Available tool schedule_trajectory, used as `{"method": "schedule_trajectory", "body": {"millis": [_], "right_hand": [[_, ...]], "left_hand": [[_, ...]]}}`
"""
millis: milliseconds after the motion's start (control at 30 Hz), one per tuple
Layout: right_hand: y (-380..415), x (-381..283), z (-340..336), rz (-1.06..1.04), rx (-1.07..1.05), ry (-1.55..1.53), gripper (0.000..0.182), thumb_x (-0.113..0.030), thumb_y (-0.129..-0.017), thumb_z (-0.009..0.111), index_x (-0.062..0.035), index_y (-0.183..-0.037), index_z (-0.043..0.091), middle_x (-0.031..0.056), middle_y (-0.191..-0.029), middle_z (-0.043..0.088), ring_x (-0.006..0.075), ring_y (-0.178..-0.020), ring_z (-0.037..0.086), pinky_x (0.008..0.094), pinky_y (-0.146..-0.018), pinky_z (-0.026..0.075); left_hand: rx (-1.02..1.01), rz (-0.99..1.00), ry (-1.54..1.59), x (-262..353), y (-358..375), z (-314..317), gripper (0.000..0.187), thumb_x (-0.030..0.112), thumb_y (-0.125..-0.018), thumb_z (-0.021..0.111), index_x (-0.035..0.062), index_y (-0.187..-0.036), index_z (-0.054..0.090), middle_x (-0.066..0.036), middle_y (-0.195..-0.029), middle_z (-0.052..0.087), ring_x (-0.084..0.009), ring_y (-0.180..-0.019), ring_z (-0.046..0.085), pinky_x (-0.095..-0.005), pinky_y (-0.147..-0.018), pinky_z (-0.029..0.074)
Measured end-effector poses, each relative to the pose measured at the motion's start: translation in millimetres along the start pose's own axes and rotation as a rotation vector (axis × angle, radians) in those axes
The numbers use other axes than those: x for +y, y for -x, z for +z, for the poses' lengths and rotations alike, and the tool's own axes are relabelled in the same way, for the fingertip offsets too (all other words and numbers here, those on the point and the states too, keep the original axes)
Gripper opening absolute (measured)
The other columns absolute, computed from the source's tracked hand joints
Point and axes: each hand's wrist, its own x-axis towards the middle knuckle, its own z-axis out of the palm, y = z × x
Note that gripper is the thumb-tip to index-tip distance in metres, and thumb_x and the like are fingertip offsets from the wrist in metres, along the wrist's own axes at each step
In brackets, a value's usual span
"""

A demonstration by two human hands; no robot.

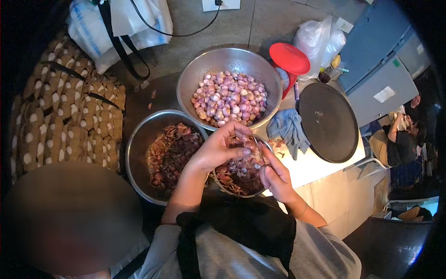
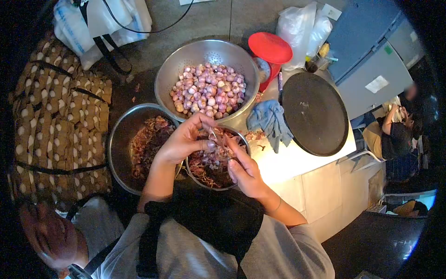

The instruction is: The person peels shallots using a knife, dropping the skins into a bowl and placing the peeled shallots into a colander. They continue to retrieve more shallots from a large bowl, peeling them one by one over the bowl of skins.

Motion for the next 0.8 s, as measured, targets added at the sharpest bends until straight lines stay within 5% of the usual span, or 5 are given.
{"method": "schedule_trajectory", "body": {"millis": [100, 333, 467, 667, 800], "right_hand": [[1.4, 5.9, 0.1, 0.033, 0.019, -0.030, 0.048, -0.019, -0.092, 0.039, -0.0018, -0.134, 0.024, -0.0030, -0.063, 0.040, 0.0049, -0.048, 0.035, 0.0187, -0.045, 0.031], [2.6, 12.6, -9.6, 0.031, 0.203, 0.034, 0.041, -0.018, -0.093, 0.036, 0.0000, -0.129, 0.031, -0.0042, -0.056, 0.038, 0.0025, -0.044, 0.032, 0.0169, -0.041, 0.028], [1.7, 20.2, -8.2, 0.071, 0.169, 0.035, 0.042, -0.019, -0.092, 0.039, -0.0002, -0.129, 0.032, -0.0028, -0.059, 0.040, 0.0034, -0.045, 0.034, 0.0171, -0.042, 0.029], [0.5, 11.0, -5.7, 0.092, 0.182, 0.073, 0.040, -0.016, -0.092, 0.040, -0.0014, -0.129, 0.033, -0.0030, -0.062, 0.042, 0.0028, -0.047, 0.035, 0.0161, -0.043, 0.029], [-1.2, 3.0, -7.0, 0.090, 0.240, 0.065, 0.039, -0.016, -0.091, 0.040, -0.0005, -0.127, 0.035, -0.0050, -0.061, 0.041, 0.0014, -0.047, 0.033, 0.0151, -0.043, 0.026]], "left_hand": [[-0.106, 0.098, -0.279, -3.0, -0.6, -5.6, 0.037, 0.001, -0.067, 0.069, 0.0028, -0.100, 0.053, -0.003, -0.097, 0.054, -0.0110, -0.082, 0.055, -0.0244, -0.072, 0.046], [0.756, -0.087, -0.997, 43.0, 44.8, -112.7, 0.019, 0.013, -0.068, 0.069, 0.0024, -0.084, 0.064, -0.010, -0.074, 0.064, -0.0169, -0.063, 0.061, -0.0273, -0.060, 0.047], [0.863, -0.329, -1.046, -21.1, 60.8, -216.8, 0.014, 0.010, -0.068, 0.067, 0.0030, -0.080, 0.065, -0.012, -0.074, 0.064, -0.0214, -0.067, 0.062, -0.0290, -0.061, 0.047], [0.644, -0.232, -1.178, 42.8, 38.5, -98.0, 0.013, 0.011, -0.068, 0.067, 0.0045, -0.079, 0.065, -0.012, -0.074, 0.064, -0.0201, -0.069, 0.062, -0.0299, -0.064, 0.047], [-0.093, -0.114, -0.986, 38.2, 18.1, -15.8, 0.019, 0.013, -0.063, 0.070, 0.0059, -0.081, 0.066, -0.010, -0.073, 0.064, -0.0191, -0.067, 0.062, -0.0304, -0.062, 0.047]]}}
